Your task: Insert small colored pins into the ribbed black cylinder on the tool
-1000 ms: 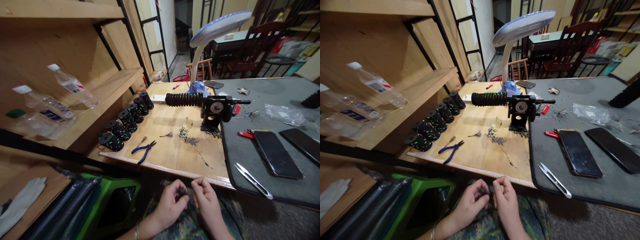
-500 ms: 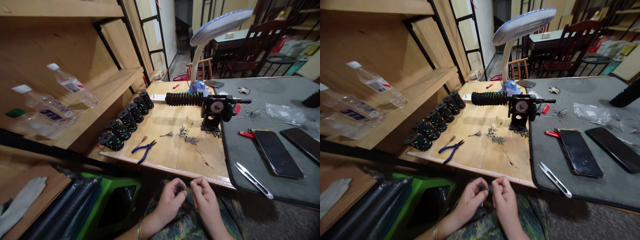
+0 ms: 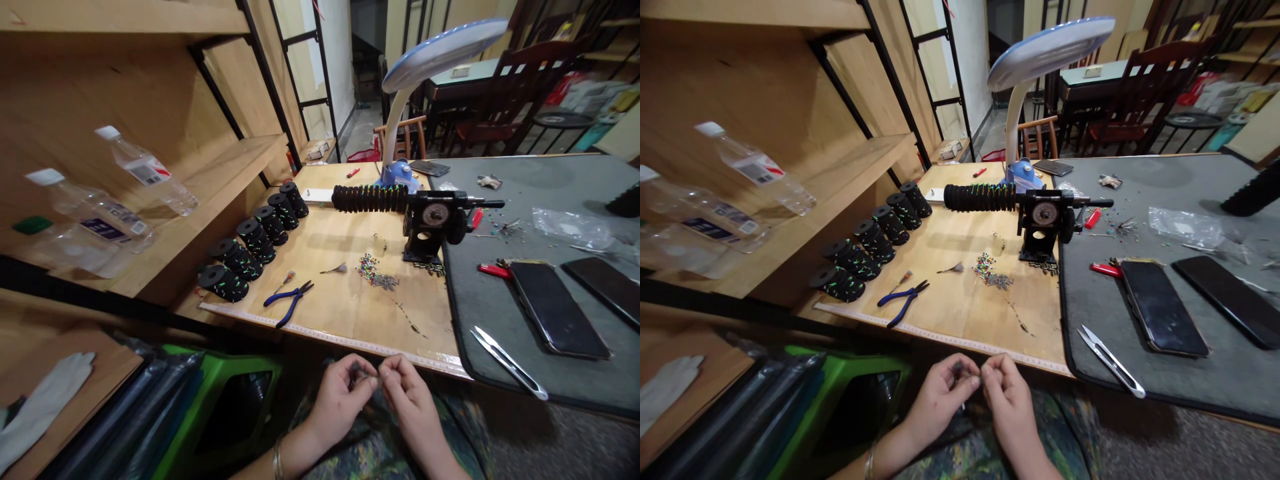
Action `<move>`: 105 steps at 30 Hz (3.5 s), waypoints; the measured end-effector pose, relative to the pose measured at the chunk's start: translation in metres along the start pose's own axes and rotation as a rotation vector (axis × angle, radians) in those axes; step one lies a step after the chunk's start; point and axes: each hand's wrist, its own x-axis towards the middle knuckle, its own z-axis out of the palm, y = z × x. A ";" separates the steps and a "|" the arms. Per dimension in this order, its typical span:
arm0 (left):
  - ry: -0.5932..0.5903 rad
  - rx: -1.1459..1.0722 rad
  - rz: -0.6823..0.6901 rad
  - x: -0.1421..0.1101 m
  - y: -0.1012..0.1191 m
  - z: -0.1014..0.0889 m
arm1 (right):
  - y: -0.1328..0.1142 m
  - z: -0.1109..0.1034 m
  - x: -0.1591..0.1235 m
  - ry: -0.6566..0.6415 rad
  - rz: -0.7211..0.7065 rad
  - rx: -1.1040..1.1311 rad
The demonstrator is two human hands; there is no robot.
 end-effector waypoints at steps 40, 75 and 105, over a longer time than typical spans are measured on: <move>-0.134 -0.031 0.034 0.021 0.030 -0.007 | -0.007 -0.027 -0.006 0.018 -0.226 -0.278; 0.197 1.176 0.525 0.087 0.068 -0.063 | -0.017 -0.036 0.014 0.278 -0.094 0.092; -0.227 1.481 0.281 0.166 0.117 0.058 | 0.016 -0.028 0.023 0.195 0.009 0.401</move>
